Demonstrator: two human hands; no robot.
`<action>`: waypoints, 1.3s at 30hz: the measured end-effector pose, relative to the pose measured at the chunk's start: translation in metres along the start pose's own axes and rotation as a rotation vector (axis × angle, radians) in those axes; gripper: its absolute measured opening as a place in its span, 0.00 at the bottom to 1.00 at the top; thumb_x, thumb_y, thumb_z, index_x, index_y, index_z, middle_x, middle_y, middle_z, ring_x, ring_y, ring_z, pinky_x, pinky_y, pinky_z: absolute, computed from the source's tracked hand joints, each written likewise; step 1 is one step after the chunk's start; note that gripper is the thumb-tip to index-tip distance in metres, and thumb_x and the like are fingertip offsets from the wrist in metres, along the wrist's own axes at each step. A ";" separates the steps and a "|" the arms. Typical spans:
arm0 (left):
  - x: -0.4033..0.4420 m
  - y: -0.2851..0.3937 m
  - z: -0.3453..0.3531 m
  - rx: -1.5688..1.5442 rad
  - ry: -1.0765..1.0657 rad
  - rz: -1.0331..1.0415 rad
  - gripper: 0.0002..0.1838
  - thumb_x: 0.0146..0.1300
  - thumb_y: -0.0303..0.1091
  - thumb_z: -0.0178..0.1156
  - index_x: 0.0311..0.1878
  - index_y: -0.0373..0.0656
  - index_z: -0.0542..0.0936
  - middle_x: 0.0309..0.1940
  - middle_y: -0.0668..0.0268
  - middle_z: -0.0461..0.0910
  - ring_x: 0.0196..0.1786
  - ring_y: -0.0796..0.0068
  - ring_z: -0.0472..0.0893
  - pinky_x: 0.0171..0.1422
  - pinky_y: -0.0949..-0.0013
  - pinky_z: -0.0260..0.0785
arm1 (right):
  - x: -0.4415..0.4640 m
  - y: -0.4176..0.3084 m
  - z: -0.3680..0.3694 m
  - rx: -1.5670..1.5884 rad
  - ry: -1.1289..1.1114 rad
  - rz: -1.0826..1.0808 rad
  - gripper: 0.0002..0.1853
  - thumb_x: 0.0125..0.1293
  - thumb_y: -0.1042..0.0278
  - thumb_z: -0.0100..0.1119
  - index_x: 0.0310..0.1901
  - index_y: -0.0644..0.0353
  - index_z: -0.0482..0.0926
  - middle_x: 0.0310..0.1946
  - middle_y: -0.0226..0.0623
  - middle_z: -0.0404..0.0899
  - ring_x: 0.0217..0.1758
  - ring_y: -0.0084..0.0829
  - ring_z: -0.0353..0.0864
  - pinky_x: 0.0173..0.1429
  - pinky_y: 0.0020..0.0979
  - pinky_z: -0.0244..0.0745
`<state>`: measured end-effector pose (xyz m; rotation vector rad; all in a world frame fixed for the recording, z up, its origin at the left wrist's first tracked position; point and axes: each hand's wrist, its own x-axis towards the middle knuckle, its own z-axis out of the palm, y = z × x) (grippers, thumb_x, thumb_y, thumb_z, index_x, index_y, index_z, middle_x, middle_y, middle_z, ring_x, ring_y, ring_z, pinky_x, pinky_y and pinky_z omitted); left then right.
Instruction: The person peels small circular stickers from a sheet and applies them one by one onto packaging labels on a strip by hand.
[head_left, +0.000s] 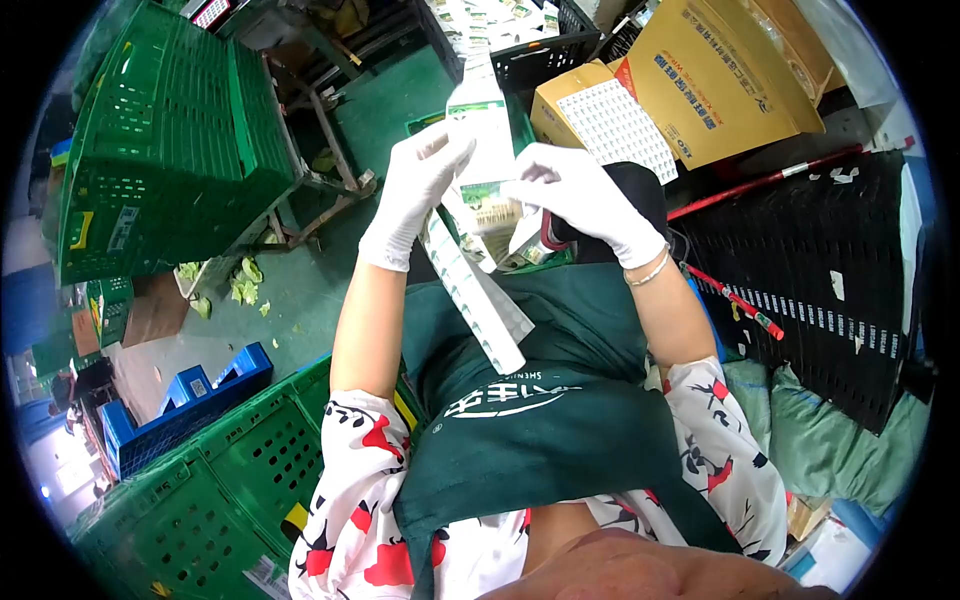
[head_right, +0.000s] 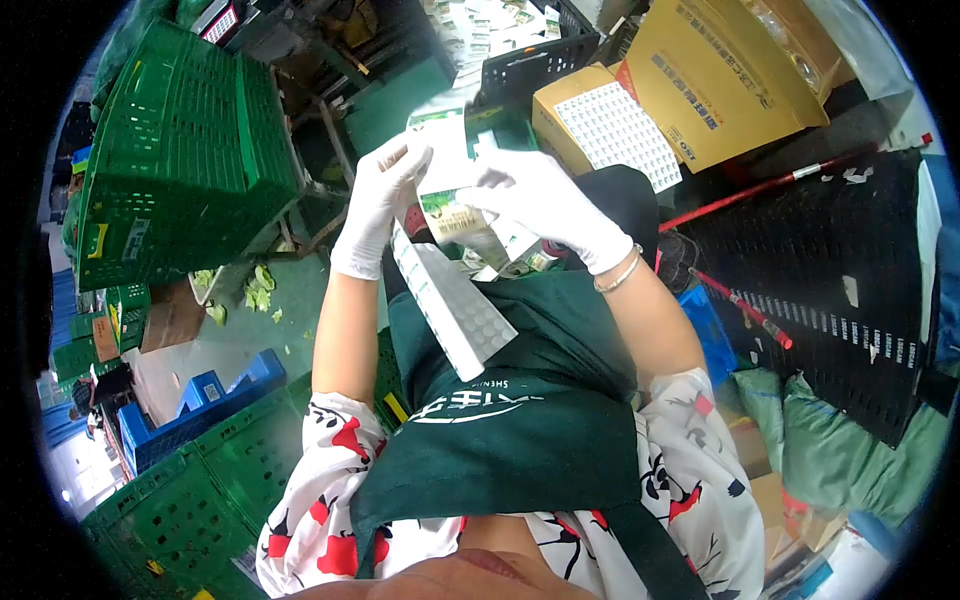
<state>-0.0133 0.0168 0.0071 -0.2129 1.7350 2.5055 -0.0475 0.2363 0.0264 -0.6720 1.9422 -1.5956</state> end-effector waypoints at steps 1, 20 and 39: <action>0.002 0.000 -0.002 0.002 -0.032 -0.001 0.19 0.66 0.29 0.64 0.59 0.32 0.79 0.50 0.66 0.83 0.49 0.82 0.79 0.57 0.75 0.72 | -0.001 0.001 -0.001 -0.090 0.065 0.013 0.12 0.65 0.67 0.67 0.45 0.65 0.81 0.34 0.31 0.82 0.36 0.20 0.81 0.43 0.23 0.76; -0.008 -0.005 0.005 0.284 -0.153 -0.009 0.20 0.66 0.29 0.63 0.59 0.33 0.80 0.46 0.70 0.84 0.44 0.85 0.78 0.52 0.76 0.72 | 0.030 0.026 -0.019 -0.323 0.635 -0.100 0.26 0.56 0.68 0.74 0.56 0.64 0.77 0.49 0.41 0.79 0.47 0.30 0.80 0.53 0.30 0.78; -0.006 -0.016 0.008 0.499 -0.111 0.038 0.20 0.63 0.34 0.65 0.56 0.33 0.82 0.38 0.67 0.85 0.37 0.84 0.79 0.45 0.74 0.73 | 0.022 0.000 0.010 -0.393 0.552 -0.198 0.23 0.59 0.72 0.70 0.56 0.62 0.75 0.48 0.39 0.77 0.51 0.33 0.81 0.52 0.31 0.79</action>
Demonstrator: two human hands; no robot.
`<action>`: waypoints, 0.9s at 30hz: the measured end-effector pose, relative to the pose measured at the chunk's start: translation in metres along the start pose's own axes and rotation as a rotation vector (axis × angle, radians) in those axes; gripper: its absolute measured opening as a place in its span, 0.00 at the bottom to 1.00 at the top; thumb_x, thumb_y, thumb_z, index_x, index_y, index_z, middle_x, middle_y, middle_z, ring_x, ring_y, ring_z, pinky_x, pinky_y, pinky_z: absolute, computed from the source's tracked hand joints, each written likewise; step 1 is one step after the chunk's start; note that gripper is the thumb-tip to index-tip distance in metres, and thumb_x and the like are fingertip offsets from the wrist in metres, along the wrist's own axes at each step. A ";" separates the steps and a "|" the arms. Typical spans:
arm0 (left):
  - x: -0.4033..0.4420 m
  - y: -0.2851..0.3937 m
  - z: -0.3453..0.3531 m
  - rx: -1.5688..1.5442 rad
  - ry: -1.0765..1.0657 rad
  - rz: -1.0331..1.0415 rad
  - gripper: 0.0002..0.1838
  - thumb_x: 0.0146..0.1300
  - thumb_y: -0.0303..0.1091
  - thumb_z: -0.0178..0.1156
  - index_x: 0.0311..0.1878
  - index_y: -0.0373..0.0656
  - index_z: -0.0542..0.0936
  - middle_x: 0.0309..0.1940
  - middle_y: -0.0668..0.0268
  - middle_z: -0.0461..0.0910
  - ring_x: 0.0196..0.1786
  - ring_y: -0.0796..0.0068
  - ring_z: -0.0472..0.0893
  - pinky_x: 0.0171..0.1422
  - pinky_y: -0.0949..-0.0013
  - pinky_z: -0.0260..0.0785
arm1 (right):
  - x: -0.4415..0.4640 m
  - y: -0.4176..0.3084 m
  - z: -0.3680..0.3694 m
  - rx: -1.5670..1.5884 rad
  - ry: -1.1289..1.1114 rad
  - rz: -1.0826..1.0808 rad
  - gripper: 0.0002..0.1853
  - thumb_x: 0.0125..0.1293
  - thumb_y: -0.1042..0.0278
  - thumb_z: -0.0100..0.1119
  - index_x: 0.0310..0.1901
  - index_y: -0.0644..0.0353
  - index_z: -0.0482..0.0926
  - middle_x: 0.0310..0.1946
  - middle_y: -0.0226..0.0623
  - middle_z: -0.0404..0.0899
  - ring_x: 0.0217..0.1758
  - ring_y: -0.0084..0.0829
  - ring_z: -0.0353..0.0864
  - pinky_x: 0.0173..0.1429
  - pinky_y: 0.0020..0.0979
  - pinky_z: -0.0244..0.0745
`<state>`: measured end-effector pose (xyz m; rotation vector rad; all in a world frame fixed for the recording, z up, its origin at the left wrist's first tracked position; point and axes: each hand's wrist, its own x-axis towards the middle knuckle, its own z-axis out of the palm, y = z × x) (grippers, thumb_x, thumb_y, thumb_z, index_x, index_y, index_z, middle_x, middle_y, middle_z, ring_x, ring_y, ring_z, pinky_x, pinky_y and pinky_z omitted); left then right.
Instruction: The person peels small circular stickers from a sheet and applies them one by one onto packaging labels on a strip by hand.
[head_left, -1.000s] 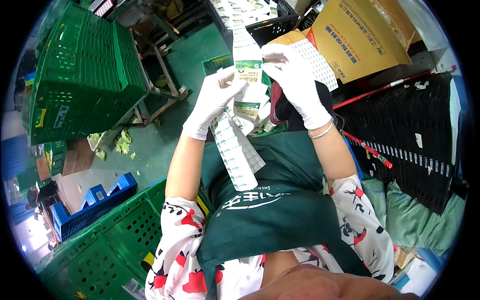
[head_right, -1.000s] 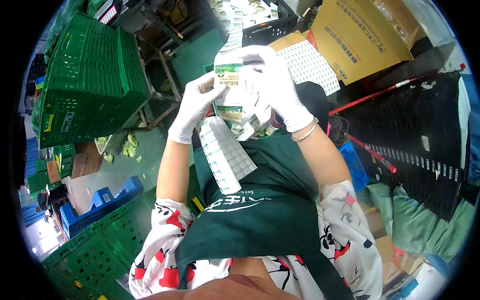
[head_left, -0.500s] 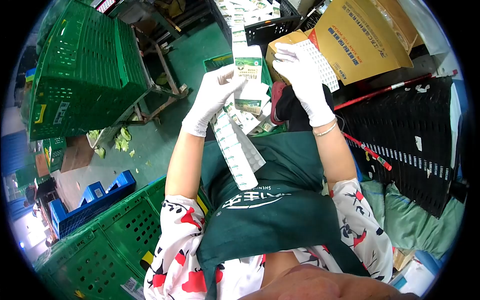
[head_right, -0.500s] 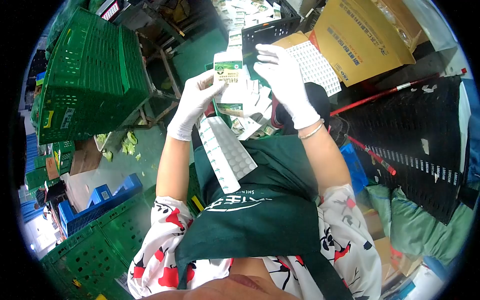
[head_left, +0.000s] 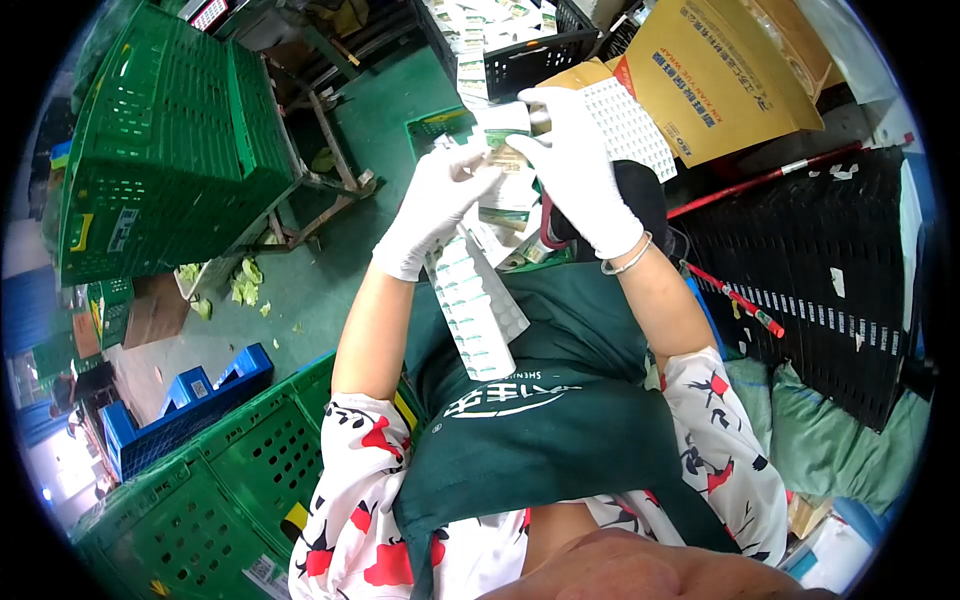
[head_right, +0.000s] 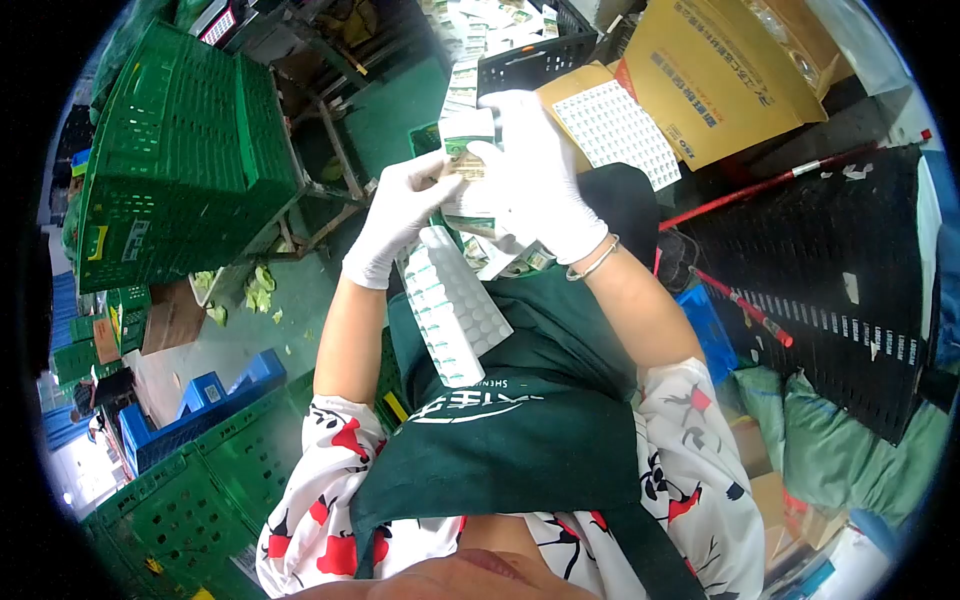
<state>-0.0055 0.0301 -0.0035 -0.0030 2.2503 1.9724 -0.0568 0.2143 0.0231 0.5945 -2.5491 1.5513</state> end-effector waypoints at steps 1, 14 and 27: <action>-0.002 0.002 -0.001 -0.079 -0.005 -0.012 0.20 0.63 0.33 0.65 0.56 0.32 0.82 0.39 0.67 0.85 0.38 0.84 0.79 0.46 0.74 0.73 | 0.002 0.006 -0.003 -0.064 0.011 0.034 0.26 0.55 0.67 0.74 0.55 0.63 0.75 0.47 0.40 0.78 0.50 0.33 0.81 0.52 0.31 0.79; 0.007 0.014 -0.009 -0.138 0.188 0.083 0.18 0.67 0.28 0.63 0.58 0.33 0.80 0.48 0.66 0.84 0.48 0.83 0.78 0.56 0.75 0.71 | -0.023 -0.004 -0.018 0.623 -0.059 0.270 0.18 0.65 0.79 0.62 0.57 0.67 0.77 0.51 0.38 0.81 0.55 0.26 0.80 0.60 0.27 0.75; 0.000 0.020 0.010 0.039 0.100 0.065 0.18 0.63 0.33 0.64 0.56 0.40 0.83 0.36 0.68 0.85 0.34 0.86 0.77 0.43 0.76 0.73 | -0.002 -0.007 -0.008 0.302 -0.069 -0.022 0.22 0.71 0.83 0.42 0.66 0.65 0.68 0.60 0.42 0.76 0.62 0.32 0.77 0.65 0.31 0.74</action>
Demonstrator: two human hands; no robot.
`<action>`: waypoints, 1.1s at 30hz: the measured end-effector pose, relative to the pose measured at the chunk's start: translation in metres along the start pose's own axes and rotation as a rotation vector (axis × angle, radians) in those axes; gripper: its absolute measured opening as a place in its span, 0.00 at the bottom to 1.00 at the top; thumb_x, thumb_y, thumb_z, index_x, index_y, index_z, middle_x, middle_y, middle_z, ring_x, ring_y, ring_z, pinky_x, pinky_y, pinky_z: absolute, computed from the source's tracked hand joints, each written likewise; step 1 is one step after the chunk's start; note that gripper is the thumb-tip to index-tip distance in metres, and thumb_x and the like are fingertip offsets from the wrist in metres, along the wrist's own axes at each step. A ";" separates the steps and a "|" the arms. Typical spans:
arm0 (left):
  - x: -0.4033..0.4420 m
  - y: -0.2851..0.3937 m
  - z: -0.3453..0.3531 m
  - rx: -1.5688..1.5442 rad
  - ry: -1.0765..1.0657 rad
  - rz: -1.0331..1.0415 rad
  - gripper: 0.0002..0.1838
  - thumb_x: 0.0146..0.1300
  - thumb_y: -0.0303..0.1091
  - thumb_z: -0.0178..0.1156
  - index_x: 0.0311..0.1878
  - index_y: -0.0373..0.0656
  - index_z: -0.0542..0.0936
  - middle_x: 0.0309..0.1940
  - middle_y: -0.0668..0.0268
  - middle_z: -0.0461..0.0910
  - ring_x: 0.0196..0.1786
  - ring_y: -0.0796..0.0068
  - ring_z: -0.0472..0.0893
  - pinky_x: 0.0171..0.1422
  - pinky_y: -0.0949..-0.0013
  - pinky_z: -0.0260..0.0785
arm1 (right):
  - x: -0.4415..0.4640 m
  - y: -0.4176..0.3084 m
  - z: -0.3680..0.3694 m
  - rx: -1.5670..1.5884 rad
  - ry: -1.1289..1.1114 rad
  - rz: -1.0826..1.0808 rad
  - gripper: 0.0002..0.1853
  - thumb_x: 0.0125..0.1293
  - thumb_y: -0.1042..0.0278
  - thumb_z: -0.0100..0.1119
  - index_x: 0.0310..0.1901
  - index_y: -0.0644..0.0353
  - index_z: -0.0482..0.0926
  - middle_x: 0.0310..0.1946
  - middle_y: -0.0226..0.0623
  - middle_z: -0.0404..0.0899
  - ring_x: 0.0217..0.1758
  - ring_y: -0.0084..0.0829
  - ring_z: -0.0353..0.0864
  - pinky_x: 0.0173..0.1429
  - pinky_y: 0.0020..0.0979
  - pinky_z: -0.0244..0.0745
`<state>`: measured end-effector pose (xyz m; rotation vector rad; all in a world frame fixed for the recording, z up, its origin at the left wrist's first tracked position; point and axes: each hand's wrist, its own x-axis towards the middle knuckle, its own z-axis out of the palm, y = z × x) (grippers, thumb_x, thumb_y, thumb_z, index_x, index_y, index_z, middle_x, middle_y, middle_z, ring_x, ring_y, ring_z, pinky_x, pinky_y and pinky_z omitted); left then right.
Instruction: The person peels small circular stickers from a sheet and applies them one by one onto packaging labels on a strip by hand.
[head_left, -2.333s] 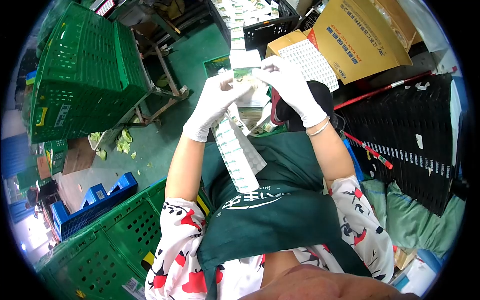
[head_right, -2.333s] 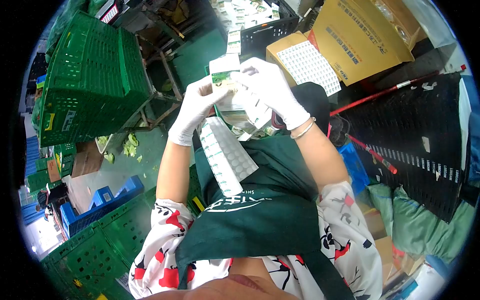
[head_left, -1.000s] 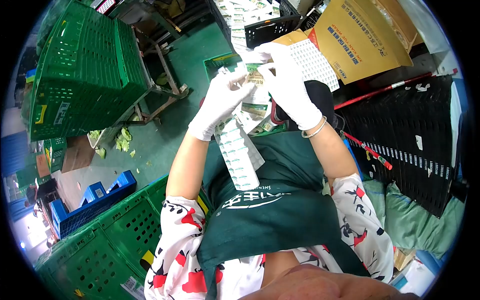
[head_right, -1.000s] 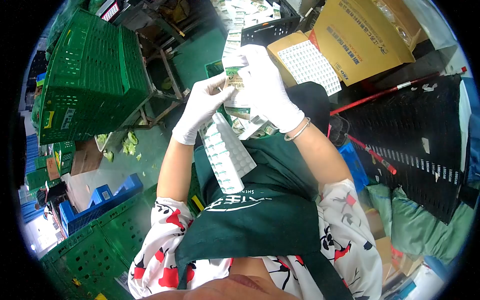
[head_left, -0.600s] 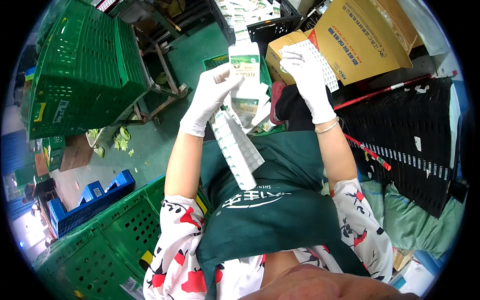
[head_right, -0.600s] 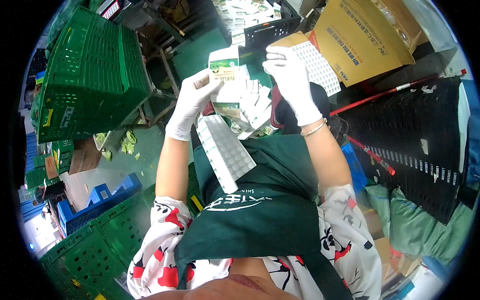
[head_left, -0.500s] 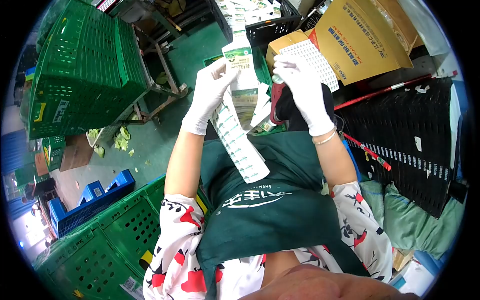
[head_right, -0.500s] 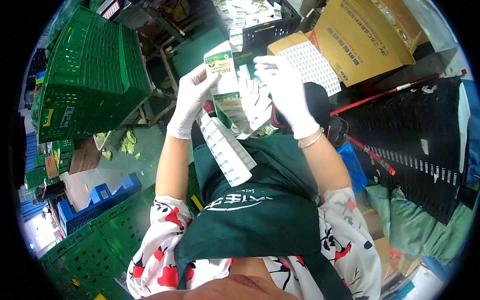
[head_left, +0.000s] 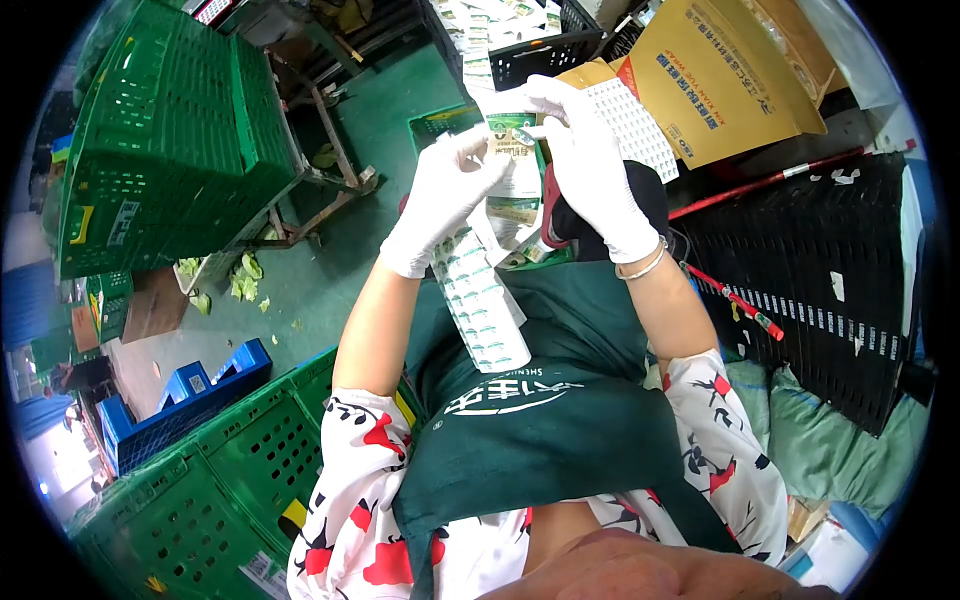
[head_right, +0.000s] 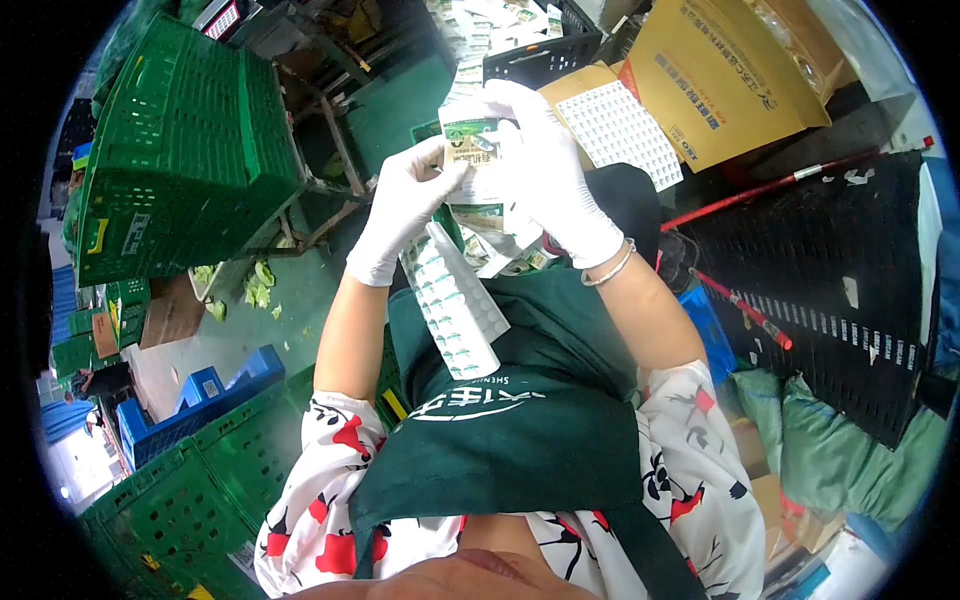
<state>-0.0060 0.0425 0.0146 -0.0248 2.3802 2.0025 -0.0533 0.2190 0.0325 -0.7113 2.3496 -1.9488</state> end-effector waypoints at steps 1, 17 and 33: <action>0.000 -0.002 0.001 0.016 0.006 0.013 0.19 0.62 0.33 0.64 0.56 0.40 0.82 0.36 0.68 0.85 0.34 0.86 0.77 0.43 0.76 0.73 | -0.002 -0.003 0.003 -0.023 0.016 -0.022 0.22 0.71 0.84 0.42 0.66 0.65 0.68 0.60 0.43 0.75 0.62 0.32 0.78 0.65 0.32 0.75; -0.001 0.011 0.008 -0.107 0.109 0.021 0.11 0.65 0.31 0.67 0.45 0.32 0.84 0.36 0.69 0.85 0.37 0.86 0.80 0.44 0.80 0.72 | -0.020 -0.022 0.013 -0.345 -0.023 -0.298 0.31 0.60 0.72 0.66 0.65 0.64 0.68 0.65 0.49 0.67 0.69 0.46 0.71 0.68 0.37 0.72; -0.003 0.022 0.008 -0.207 -0.036 -0.001 0.11 0.63 0.32 0.69 0.44 0.33 0.85 0.33 0.69 0.85 0.35 0.87 0.79 0.41 0.78 0.73 | -0.034 -0.012 0.010 -0.411 0.112 -0.516 0.42 0.58 0.75 0.69 0.72 0.70 0.59 0.73 0.55 0.56 0.73 0.48 0.66 0.70 0.38 0.71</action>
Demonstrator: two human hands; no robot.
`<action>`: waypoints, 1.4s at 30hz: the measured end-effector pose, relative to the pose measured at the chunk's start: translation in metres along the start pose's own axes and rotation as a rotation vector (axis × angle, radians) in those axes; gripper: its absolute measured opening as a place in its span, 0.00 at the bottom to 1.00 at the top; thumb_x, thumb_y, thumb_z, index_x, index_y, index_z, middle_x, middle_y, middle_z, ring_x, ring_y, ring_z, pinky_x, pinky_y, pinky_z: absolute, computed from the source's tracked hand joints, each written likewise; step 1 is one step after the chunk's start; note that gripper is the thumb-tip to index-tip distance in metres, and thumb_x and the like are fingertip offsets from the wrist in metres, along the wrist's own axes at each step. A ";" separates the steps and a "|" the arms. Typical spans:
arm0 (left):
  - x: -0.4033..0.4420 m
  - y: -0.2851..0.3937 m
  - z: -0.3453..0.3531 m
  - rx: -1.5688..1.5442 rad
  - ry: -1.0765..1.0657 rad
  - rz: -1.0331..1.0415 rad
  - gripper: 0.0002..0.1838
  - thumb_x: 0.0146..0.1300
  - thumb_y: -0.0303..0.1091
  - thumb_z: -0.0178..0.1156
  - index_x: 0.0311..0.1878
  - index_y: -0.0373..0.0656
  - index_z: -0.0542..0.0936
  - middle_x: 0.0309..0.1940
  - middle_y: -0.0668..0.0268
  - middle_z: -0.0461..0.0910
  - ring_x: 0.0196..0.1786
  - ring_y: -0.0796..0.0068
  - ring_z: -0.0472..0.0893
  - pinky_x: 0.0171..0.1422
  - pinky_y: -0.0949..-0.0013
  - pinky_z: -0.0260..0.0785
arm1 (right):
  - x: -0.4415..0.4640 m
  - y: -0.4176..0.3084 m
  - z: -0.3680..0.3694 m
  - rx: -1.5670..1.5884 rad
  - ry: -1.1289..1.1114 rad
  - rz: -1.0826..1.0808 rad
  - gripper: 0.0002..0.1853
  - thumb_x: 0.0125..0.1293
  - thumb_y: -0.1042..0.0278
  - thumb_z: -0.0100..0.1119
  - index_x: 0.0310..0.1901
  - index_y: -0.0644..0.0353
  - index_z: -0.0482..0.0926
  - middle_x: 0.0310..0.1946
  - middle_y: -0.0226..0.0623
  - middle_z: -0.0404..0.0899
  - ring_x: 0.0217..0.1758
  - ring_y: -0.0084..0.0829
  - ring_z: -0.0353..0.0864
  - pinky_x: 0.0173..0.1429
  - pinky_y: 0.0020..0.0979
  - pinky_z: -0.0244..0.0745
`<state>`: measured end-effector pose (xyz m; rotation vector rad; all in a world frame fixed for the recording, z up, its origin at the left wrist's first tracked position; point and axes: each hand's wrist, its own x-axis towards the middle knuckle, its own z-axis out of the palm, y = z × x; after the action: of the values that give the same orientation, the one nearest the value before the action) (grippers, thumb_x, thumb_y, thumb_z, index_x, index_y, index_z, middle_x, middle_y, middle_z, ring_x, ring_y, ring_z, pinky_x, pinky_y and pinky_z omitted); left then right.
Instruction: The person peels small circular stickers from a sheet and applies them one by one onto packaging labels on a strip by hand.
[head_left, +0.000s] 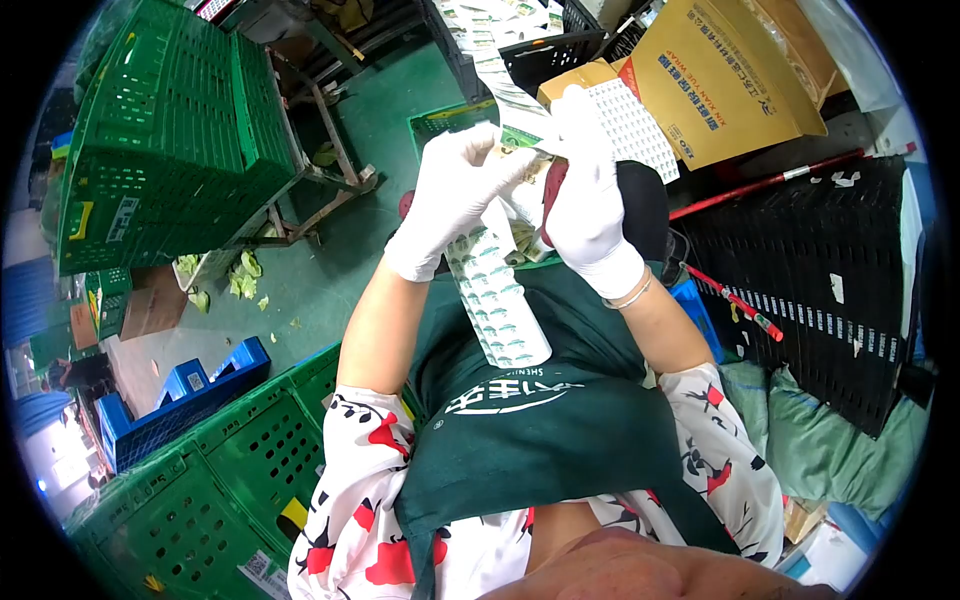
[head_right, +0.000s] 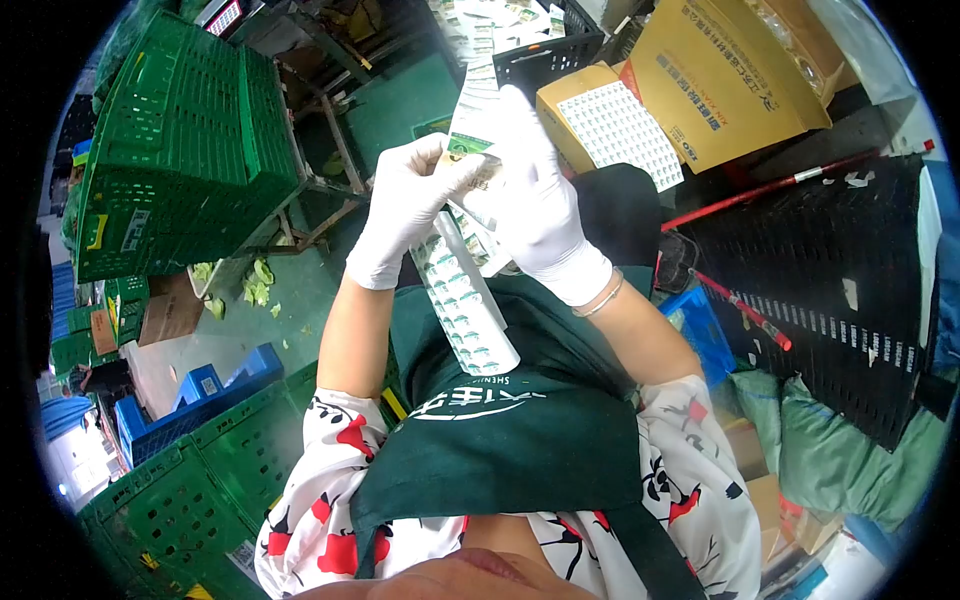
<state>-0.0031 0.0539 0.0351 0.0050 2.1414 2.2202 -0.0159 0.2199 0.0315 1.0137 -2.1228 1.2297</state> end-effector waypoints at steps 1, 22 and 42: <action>-0.001 -0.001 0.000 0.016 -0.003 0.014 0.12 0.63 0.32 0.69 0.44 0.33 0.85 0.33 0.69 0.85 0.34 0.87 0.78 0.40 0.78 0.72 | -0.001 0.001 -0.002 0.030 0.016 0.005 0.42 0.58 0.75 0.70 0.72 0.70 0.58 0.74 0.56 0.55 0.73 0.49 0.66 0.70 0.38 0.71; -0.019 0.019 -0.022 -0.140 -0.077 -0.152 0.11 0.62 0.28 0.69 0.45 0.31 0.84 0.36 0.63 0.87 0.37 0.83 0.83 0.44 0.77 0.75 | 0.020 0.031 -0.057 -0.095 0.216 0.309 0.18 0.70 0.76 0.54 0.61 0.67 0.74 0.56 0.43 0.78 0.60 0.35 0.77 0.68 0.33 0.69; 0.016 -0.012 -0.038 0.101 0.481 0.184 0.09 0.68 0.31 0.63 0.41 0.32 0.84 0.30 0.72 0.82 0.31 0.89 0.72 0.34 0.80 0.65 | 0.000 -0.022 -0.020 0.444 -0.384 0.715 0.29 0.63 0.68 0.69 0.64 0.64 0.70 0.51 0.38 0.78 0.54 0.26 0.77 0.61 0.28 0.72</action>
<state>-0.0204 0.0171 0.0214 -0.3817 2.5846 2.4041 0.0025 0.2305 0.0524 0.6997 -2.7087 2.0491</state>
